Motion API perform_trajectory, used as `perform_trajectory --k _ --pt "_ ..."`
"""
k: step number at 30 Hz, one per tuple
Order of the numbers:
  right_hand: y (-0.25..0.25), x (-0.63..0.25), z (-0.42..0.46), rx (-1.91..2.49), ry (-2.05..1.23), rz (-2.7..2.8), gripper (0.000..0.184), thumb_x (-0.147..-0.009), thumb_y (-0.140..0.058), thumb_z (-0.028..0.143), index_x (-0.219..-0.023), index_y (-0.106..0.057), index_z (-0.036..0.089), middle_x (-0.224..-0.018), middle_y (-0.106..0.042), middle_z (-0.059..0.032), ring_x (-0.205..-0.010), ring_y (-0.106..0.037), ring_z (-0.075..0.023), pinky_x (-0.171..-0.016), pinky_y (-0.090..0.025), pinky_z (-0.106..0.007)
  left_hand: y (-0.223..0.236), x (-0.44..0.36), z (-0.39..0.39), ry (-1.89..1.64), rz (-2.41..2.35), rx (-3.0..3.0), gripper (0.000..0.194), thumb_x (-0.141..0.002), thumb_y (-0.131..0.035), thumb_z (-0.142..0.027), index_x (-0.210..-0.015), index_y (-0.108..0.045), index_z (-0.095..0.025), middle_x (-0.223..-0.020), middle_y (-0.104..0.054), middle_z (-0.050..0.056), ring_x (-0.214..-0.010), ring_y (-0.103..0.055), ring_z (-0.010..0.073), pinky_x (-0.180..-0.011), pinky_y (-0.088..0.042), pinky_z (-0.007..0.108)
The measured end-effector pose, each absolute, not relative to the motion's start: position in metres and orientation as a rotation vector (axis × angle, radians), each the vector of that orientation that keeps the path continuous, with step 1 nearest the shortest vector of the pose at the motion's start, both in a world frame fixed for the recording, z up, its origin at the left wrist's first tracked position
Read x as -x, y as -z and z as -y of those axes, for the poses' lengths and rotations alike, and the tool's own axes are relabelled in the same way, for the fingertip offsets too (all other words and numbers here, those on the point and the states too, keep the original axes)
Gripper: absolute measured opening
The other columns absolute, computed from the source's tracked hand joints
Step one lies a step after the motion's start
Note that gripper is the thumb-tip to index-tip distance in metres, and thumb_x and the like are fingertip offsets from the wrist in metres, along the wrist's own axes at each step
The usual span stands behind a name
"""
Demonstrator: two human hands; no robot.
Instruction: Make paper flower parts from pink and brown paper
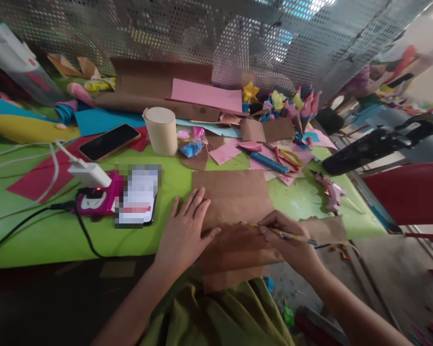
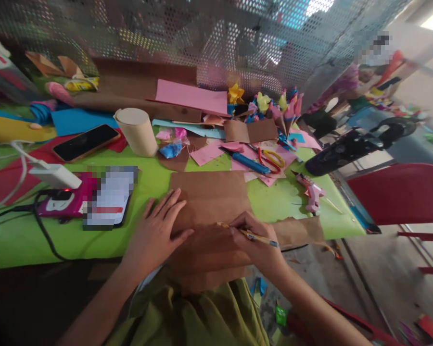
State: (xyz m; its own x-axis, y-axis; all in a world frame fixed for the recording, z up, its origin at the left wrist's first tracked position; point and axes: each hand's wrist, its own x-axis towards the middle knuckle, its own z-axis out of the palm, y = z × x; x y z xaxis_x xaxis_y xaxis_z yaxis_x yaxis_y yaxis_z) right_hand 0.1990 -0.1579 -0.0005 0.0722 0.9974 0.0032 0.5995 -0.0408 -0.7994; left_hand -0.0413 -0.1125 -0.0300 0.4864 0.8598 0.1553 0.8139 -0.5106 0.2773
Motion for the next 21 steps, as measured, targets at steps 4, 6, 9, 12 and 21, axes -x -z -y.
perform_trajectory --k 4,6,9,12,21 --pt "-0.003 -0.186 0.152 1.662 -0.801 1.64 0.013 -0.076 -0.058 0.027 -0.067 -0.062 0.02 -0.058 -0.061 0.0002 -0.052 -0.054 -0.0133 -0.049 -0.041 -0.023 0.031 0.042 0.113 -0.448 -1.435 -2.548 0.054 -0.09 -0.053 -0.045 -0.135 -0.052 -0.015 -0.155 -0.039 0.014 -0.144 -0.033 0.031 -0.115 -0.031 0.057" --pt "-0.003 -0.181 0.149 1.646 -0.822 1.65 0.012 -0.076 -0.057 0.028 -0.067 -0.062 0.02 -0.057 -0.061 0.0001 -0.051 -0.054 -0.0131 -0.048 -0.041 -0.023 0.031 0.042 0.114 -0.474 -1.423 -2.539 0.052 -0.09 -0.053 -0.042 -0.135 -0.053 -0.014 -0.155 -0.038 0.014 -0.144 -0.032 0.0313 -0.115 -0.03 0.057" --pt "-0.003 -0.176 0.147 1.645 -0.854 1.665 0.011 -0.076 -0.058 0.028 -0.068 -0.062 0.02 -0.057 -0.062 -0.0001 -0.051 -0.054 -0.0133 -0.047 -0.041 -0.023 0.028 0.045 0.115 -0.521 -1.409 -2.508 0.049 -0.088 -0.054 -0.035 -0.133 -0.056 -0.014 -0.154 -0.04 0.014 -0.144 -0.033 0.0315 -0.117 -0.029 0.055" --pt "-0.003 -0.173 0.145 1.65 -0.869 1.68 0.013 -0.076 -0.059 0.029 -0.068 -0.063 0.02 -0.058 -0.063 -0.0004 -0.051 -0.055 -0.0135 -0.047 -0.041 -0.022 0.024 0.053 0.117 -0.504 -1.414 -2.486 0.052 -0.086 -0.057 -0.034 -0.134 -0.055 -0.014 -0.152 -0.043 0.013 -0.142 -0.035 0.0309 -0.118 -0.027 0.054" --pt "-0.004 -0.162 0.14 1.634 -0.973 1.735 0.013 -0.078 -0.058 0.028 -0.07 -0.062 0.02 -0.062 -0.066 -0.0022 -0.054 -0.058 -0.014 -0.048 -0.042 -0.023 0.028 0.072 0.121 -0.412 -1.437 -2.456 0.063 -0.086 -0.059 -0.048 -0.141 -0.048 -0.02 -0.15 -0.047 0.01 -0.142 -0.035 0.0314 -0.118 -0.021 0.059"
